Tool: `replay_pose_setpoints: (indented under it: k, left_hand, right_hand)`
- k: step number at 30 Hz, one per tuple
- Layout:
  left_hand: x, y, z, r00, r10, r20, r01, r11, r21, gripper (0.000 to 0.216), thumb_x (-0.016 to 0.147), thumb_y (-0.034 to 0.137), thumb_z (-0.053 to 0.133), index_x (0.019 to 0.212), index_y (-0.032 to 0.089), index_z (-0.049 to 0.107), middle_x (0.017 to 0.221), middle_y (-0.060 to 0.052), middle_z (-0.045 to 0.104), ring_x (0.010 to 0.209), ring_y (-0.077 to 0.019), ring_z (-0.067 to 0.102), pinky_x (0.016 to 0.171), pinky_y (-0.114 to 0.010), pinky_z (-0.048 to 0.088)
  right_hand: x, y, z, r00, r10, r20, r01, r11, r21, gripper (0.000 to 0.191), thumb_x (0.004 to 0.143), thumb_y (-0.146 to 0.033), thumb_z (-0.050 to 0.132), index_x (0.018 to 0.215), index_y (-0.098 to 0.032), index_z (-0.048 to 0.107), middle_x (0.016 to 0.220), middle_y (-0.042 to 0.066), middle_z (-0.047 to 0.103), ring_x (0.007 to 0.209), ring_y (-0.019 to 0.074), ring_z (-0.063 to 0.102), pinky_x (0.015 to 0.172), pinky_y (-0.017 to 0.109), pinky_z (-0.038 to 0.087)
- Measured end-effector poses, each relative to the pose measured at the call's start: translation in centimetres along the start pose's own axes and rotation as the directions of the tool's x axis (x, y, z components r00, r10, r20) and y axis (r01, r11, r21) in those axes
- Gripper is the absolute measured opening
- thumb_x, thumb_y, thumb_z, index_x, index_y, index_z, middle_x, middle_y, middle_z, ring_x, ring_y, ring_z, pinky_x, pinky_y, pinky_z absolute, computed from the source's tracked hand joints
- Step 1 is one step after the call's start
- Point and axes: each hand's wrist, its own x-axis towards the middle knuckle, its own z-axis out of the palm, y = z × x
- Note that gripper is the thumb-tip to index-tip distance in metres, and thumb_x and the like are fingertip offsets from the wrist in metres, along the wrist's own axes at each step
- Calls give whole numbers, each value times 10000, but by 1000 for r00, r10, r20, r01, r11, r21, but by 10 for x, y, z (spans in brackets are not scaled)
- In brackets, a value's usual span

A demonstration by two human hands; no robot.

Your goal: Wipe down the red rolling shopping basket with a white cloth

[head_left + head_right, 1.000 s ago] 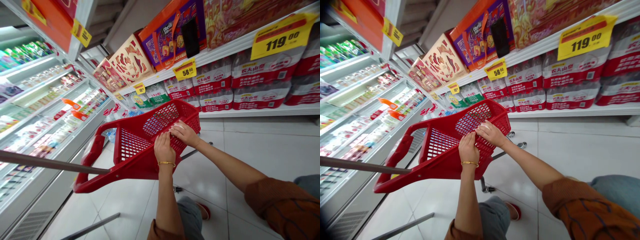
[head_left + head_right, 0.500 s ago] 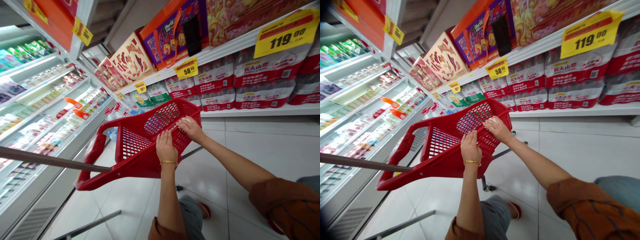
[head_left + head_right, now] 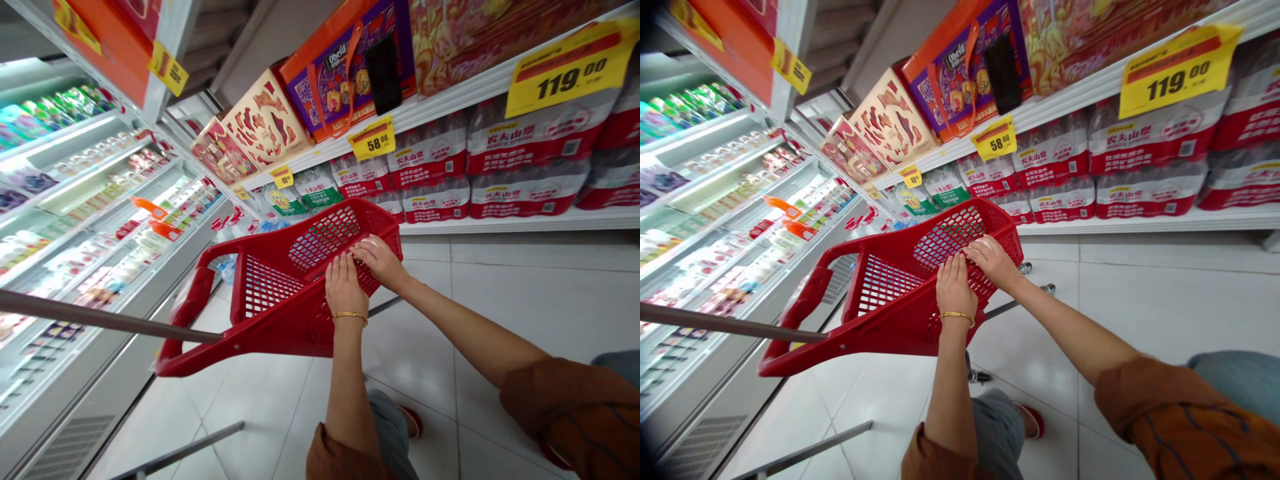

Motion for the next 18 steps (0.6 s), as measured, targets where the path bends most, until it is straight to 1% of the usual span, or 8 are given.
replay_pose_setpoints:
  k: [2,6,10,12,14,16,18]
  left_hand:
    - [0,-3,-1,1000,19,-7,-19,1000,-4,644,759,9,434,1398,64,487,1449,-166,519,1378,-278,454,1191,-493,325]
    - [1,-5,-2,1000,17,-23,-18,999,-29,633,747,6,433,1368,86,527,1415,-159,557,1353,-274,484,1174,-493,349]
    - [3,-6,-6,1000,11,-17,-12,999,-31,639,732,2,446,1358,89,537,1386,-153,585,1328,-269,509,1172,-486,352]
    - [4,-7,-9,1000,29,-3,-29,999,-24,635,734,7,453,1359,85,535,1377,-148,594,1316,-269,521,1179,-496,339]
    - [5,-9,-13,999,47,11,-47,999,-17,628,736,11,456,1356,81,536,1366,-146,604,1301,-269,536,1194,-521,307]
    - [7,-11,-16,997,69,25,-69,998,-15,633,734,8,455,1355,96,538,1354,-140,614,1294,-269,543,1207,-550,265]
    - [9,-14,-18,996,85,32,-85,996,-18,651,723,-7,451,1352,126,546,1351,-117,621,1335,-276,506,1210,-567,242]
  right_hand:
    - [-1,-6,2,1000,29,-4,-29,999,25,343,991,-178,396,1243,-207,627,1169,108,690,1206,223,578,1100,556,442]
    - [-7,-14,10,999,39,-15,-37,997,75,364,983,-167,403,1288,-210,597,1319,124,633,1397,260,430,1147,603,359]
    - [-16,-6,16,999,37,-12,-35,996,86,380,995,-158,404,1329,-247,561,1366,100,611,1455,249,339,1161,595,334]
    - [-20,3,17,997,50,-51,-45,996,83,396,991,-155,425,1360,-250,533,1376,100,604,1475,255,291,1167,601,324]
    - [-23,9,16,987,104,-126,-94,992,86,418,988,-151,429,1385,-254,508,1395,105,587,1486,260,260,1164,603,339]
    - [-24,13,15,964,186,-192,-167,980,108,426,991,-160,417,1397,-260,497,1416,105,566,1489,260,252,1159,593,364]
    - [-23,11,15,937,260,-231,-233,962,141,422,994,-172,405,1395,-263,502,1432,101,551,1490,262,249,1162,581,375]
